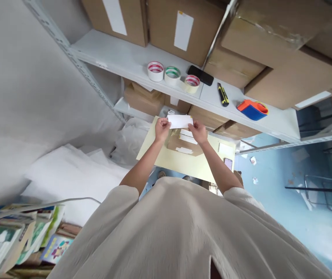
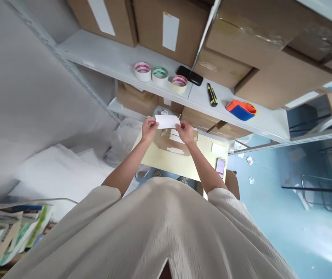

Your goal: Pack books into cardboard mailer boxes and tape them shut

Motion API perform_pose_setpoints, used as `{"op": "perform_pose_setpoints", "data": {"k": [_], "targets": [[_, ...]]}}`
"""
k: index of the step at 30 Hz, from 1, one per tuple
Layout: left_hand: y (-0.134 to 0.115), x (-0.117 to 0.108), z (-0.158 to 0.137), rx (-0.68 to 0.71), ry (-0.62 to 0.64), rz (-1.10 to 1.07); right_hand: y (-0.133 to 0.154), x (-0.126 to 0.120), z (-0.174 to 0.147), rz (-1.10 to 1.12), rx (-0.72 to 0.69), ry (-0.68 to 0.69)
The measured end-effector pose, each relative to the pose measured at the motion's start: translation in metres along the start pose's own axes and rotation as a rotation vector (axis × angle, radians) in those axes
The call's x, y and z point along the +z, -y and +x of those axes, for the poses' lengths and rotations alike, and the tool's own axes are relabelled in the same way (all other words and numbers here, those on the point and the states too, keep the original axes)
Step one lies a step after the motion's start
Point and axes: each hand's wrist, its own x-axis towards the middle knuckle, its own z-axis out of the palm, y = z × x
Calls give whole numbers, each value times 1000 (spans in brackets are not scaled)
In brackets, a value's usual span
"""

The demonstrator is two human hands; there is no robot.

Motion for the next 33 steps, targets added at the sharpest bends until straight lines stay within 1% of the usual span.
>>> {"op": "perform_pose_setpoints", "data": {"k": [4,8,13,16,21,26,28,30,33], "targets": [[10,30,-8,28,115,111,-26,-28,-15,-54,102,-100],[28,45,-15,46,193,282,-48,-41,-29,-236,177,-125],[47,50,-20,102,232,468,-71,-37,-34,-404,296,-66],[52,49,-21,144,244,536,-80,-30,-32,-443,321,-60],[56,48,-17,180,327,653,-88,-21,-29,-535,350,-31],[57,44,-20,202,361,819,-90,-18,-31,-577,347,3],[56,42,-23,255,376,900,-89,-19,-33,-613,320,4],[54,39,-25,339,414,955,-87,-19,-35,-653,223,5],[54,33,-24,445,563,957,-88,-19,-41,-672,8,54]]}}
